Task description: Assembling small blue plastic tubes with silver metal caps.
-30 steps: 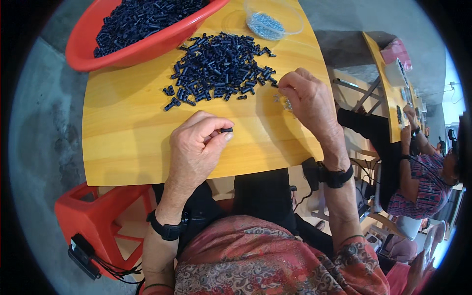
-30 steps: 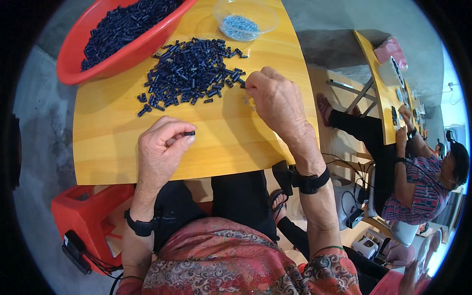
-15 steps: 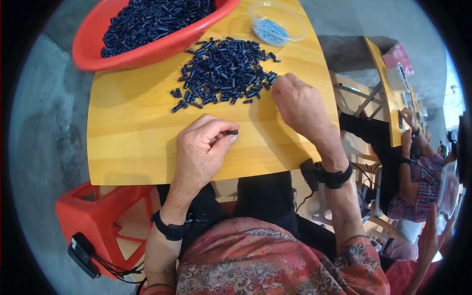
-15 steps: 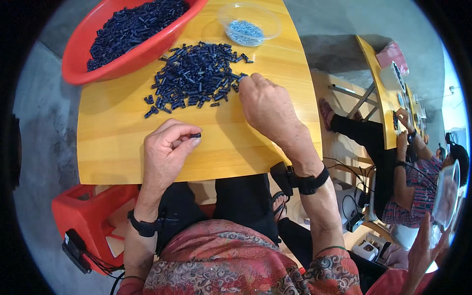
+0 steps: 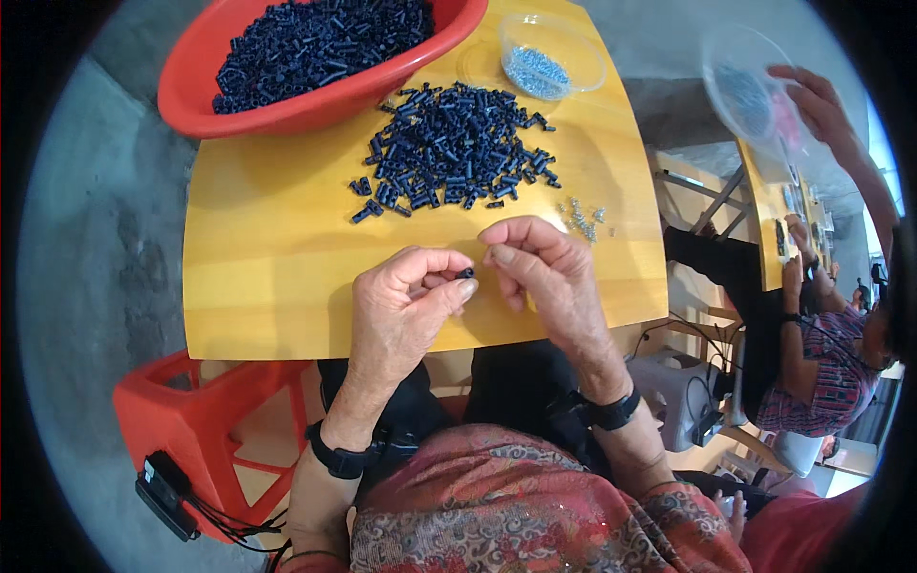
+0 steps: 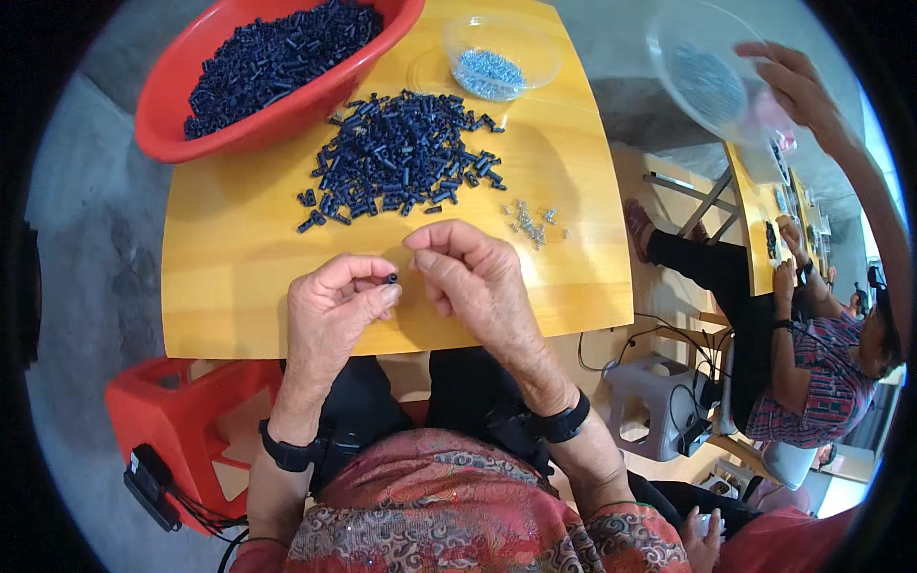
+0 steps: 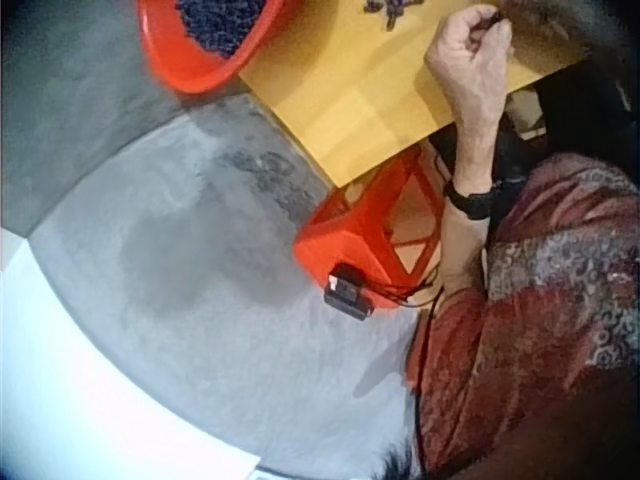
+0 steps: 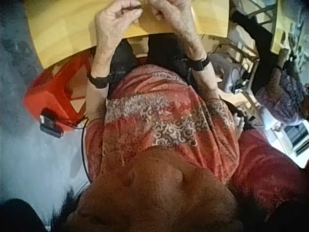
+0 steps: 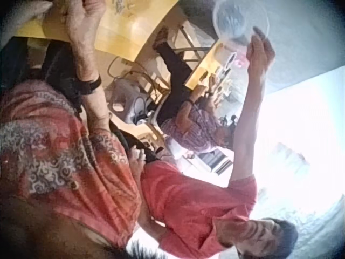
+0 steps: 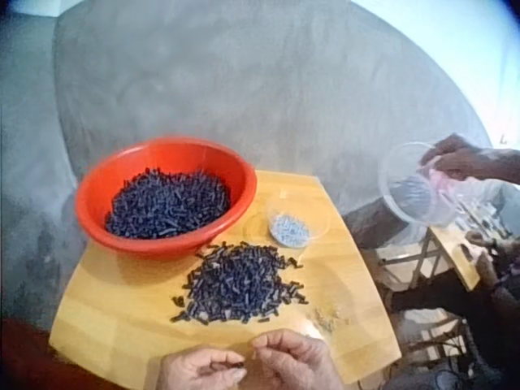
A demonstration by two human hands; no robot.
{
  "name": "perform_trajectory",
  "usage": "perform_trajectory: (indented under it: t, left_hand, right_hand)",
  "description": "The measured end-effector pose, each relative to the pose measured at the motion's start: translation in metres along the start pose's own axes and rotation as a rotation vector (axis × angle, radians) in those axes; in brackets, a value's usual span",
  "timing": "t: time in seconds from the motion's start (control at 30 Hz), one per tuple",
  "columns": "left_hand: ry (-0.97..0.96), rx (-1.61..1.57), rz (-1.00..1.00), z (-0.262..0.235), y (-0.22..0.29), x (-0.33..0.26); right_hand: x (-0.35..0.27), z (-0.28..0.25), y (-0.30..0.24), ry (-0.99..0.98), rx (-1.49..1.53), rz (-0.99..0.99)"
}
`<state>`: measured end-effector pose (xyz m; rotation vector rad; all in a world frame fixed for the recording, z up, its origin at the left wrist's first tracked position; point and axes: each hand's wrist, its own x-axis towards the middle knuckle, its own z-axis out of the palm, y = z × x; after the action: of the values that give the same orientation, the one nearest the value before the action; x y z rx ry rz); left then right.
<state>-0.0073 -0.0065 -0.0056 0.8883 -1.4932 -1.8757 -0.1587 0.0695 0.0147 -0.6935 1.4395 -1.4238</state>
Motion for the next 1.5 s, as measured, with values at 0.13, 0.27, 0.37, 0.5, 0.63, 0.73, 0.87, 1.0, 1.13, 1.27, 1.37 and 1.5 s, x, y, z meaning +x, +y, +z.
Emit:
perform_trajectory:
  t: [0.13,0.27,0.37,0.5,0.63,0.73,0.87,1.0,1.13,1.27,1.37,1.5]
  left_hand:
    - [-0.003,-0.043,-0.009,-0.001,-0.003,-0.002]
    - [-0.019,-0.095,-0.018,-0.001,-0.006,-0.003]
    - [-0.015,-0.079,-0.008,0.0,-0.006,-0.003]
    - [-0.017,-0.088,-0.008,0.0,-0.003,-0.003]
    - [-0.002,-0.07,-0.001,-0.001,-0.003,-0.002]
    - [0.003,-0.031,-0.01,-0.001,0.001,-0.002]
    - [-0.006,-0.094,-0.003,-0.002,-0.002,-0.004]
    - [-0.012,-0.094,0.002,-0.003,-0.004,-0.004]
    - [-0.027,-0.06,0.003,-0.004,-0.003,-0.004]
    - [-0.037,-0.093,-0.019,-0.007,-0.004,-0.005]
    - [-0.072,-0.081,-0.05,-0.007,-0.002,-0.003]
    - [-0.132,-0.146,-0.124,-0.012,0.003,-0.002]
  right_hand:
    - [-0.004,0.006,0.004,0.011,-0.022,-0.034]
    - [-0.007,0.009,0.008,0.044,0.016,-0.059]
    - [-0.009,0.012,0.009,0.05,0.039,-0.076]
    - [-0.01,0.014,0.013,0.014,0.021,-0.096]
    - [-0.01,0.019,0.014,0.036,0.021,-0.108]
    - [-0.009,0.019,0.015,0.039,0.046,-0.109]
    - [-0.01,0.019,0.016,0.035,0.05,-0.104]
    - [-0.01,0.018,0.017,0.037,0.063,-0.08]
    - [-0.011,0.018,0.019,0.055,0.049,-0.101]
    - [-0.01,0.017,0.018,0.032,0.039,-0.091]
    - [-0.01,0.014,0.015,0.051,-0.114,-0.188]
    - [-0.008,0.012,0.01,0.004,-0.42,-0.411]
